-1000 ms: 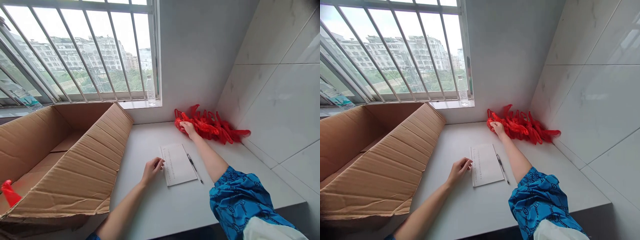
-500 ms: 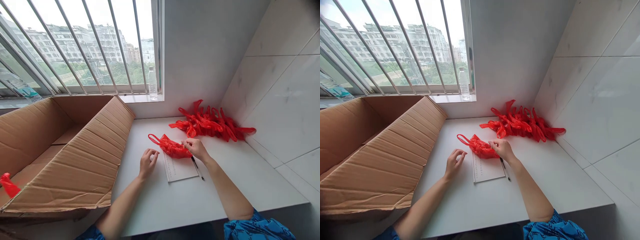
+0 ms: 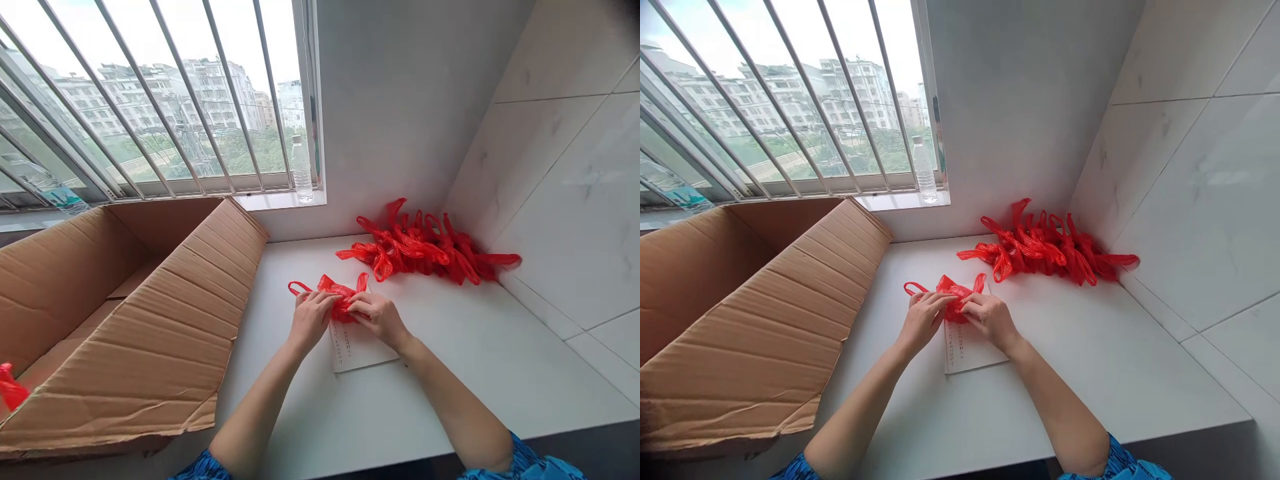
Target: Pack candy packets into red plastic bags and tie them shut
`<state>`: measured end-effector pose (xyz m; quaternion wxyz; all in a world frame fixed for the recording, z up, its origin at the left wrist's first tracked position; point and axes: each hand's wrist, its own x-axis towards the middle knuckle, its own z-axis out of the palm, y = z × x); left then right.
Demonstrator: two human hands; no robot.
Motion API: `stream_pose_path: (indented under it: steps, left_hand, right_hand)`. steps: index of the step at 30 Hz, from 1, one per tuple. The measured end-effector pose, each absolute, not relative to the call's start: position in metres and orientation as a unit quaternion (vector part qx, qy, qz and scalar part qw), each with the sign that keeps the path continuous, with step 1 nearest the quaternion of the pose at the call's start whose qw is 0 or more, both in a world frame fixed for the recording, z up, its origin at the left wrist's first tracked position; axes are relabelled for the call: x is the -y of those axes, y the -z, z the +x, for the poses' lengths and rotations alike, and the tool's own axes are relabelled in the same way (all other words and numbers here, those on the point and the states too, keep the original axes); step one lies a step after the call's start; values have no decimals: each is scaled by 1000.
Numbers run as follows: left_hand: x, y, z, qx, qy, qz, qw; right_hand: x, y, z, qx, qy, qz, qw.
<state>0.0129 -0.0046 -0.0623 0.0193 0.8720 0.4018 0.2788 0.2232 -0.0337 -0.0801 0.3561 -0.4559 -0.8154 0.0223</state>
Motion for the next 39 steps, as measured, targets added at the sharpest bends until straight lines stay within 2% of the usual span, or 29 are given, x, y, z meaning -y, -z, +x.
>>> stream_pose_path:
  steps: [2,6,9,13,16,20,24,29,34,39]
  left_hand:
    - [2,67,10,-410,-273,870,17]
    - [-3,72,-4,-457,-341,821,28]
    - [-11,71,-21,-515,-399,754,84]
    - [-16,70,-37,-568,-429,685,151]
    - [-9,68,-30,-549,-445,700,102]
    - [9,63,-7,-441,-428,789,10]
    - [16,68,7,-393,-355,848,-7]
    - [13,76,9,-405,-352,843,-19]
    - [8,84,4,-431,-426,794,49]
    - [-7,102,-3,-500,-567,620,212]
  right_hand:
    - [30,80,231,810,-26,-450,374]
    - [24,78,253,785,-12,-472,400]
    - [24,76,277,744,-23,-519,420]
    - [27,75,299,712,-97,-564,406]
    - [29,74,290,734,-93,-542,399]
    - [32,74,252,745,-71,-517,415]
    - [34,80,224,748,-68,-512,417]
    - [34,83,218,753,-52,-498,426]
    - [30,81,229,747,-38,-514,420]
    - [29,82,253,690,-16,-580,431]
